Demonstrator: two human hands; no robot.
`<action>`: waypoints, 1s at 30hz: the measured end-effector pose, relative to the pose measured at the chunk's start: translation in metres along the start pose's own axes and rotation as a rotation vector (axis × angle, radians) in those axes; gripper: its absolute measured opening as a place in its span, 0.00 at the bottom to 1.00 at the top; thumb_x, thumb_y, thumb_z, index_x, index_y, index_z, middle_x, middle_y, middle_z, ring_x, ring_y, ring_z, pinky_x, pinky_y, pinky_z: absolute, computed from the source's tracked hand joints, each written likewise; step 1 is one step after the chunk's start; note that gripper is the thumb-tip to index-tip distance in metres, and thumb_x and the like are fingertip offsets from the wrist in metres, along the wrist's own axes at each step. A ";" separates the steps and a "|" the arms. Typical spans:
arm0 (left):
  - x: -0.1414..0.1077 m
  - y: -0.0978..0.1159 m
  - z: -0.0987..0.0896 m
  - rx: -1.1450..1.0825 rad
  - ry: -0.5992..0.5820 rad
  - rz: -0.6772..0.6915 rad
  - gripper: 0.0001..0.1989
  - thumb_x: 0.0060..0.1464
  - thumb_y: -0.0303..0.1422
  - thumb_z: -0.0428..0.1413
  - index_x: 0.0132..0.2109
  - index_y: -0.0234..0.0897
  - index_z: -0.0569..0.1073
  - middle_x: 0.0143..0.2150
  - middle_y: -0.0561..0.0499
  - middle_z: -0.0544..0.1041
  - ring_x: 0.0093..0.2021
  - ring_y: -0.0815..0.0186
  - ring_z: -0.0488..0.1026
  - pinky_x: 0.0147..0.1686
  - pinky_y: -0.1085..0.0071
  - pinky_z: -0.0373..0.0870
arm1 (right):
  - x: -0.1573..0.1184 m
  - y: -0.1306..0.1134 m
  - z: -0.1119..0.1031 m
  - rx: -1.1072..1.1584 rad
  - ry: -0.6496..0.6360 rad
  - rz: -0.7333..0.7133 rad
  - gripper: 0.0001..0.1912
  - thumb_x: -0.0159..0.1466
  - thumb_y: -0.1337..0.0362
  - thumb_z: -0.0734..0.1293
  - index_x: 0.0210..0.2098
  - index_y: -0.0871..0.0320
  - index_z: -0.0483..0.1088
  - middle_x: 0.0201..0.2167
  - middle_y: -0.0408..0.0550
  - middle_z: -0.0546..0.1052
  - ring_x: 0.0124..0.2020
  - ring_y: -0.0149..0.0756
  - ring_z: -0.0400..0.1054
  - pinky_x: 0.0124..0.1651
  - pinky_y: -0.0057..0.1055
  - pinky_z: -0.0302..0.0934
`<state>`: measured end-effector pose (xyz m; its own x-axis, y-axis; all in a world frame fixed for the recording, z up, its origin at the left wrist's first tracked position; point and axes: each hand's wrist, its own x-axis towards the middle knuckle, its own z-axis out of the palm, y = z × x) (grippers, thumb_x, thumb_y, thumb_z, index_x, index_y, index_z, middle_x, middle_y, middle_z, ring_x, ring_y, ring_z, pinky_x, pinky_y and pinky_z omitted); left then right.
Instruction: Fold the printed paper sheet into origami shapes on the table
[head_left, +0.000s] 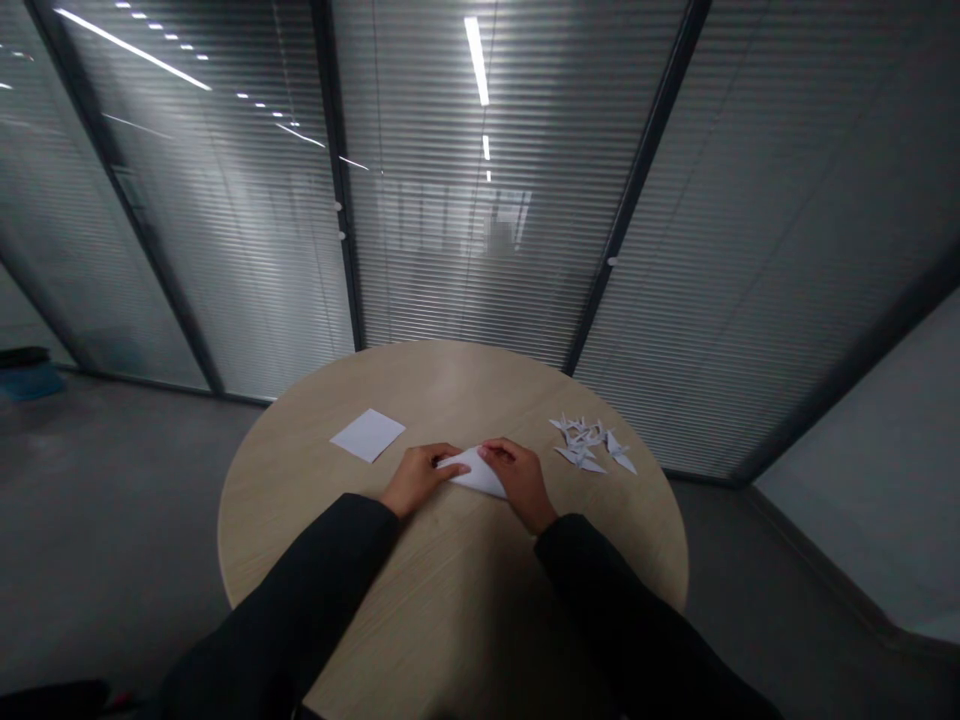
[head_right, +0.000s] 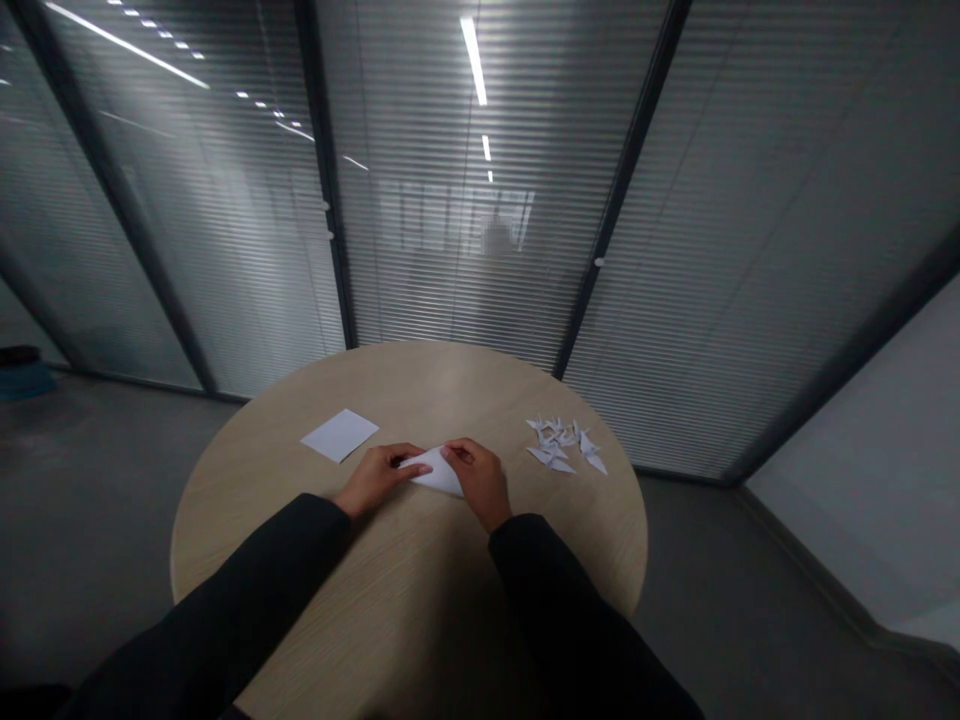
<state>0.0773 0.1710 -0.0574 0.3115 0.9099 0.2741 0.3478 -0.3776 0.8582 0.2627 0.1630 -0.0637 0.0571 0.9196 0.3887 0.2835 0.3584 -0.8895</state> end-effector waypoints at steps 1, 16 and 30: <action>0.001 -0.001 0.000 -0.044 0.017 -0.022 0.16 0.45 0.40 0.62 0.38 0.34 0.80 0.35 0.46 0.81 0.35 0.60 0.74 0.35 0.70 0.66 | 0.001 0.001 -0.001 0.007 0.015 0.001 0.11 0.55 0.54 0.68 0.30 0.55 0.75 0.28 0.47 0.80 0.31 0.40 0.73 0.36 0.34 0.66; 0.003 0.007 0.003 -0.732 0.230 -0.297 0.20 0.28 0.35 0.72 0.32 0.30 0.78 0.25 0.49 0.79 0.25 0.69 0.73 0.30 0.73 0.72 | 0.002 0.007 0.000 0.171 0.157 0.078 0.15 0.54 0.51 0.70 0.31 0.57 0.74 0.29 0.47 0.79 0.33 0.41 0.72 0.38 0.35 0.64; 0.003 0.008 0.004 -0.733 0.238 -0.294 0.16 0.36 0.36 0.70 0.32 0.31 0.77 0.25 0.50 0.79 0.25 0.69 0.75 0.32 0.74 0.73 | 0.004 0.014 0.001 0.146 0.175 0.073 0.15 0.55 0.51 0.69 0.32 0.57 0.74 0.30 0.47 0.78 0.34 0.41 0.72 0.39 0.35 0.64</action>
<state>0.0852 0.1701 -0.0512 0.0734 0.9973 0.0083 -0.3053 0.0146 0.9522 0.2663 0.1718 -0.0748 0.2415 0.9064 0.3465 0.1318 0.3231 -0.9371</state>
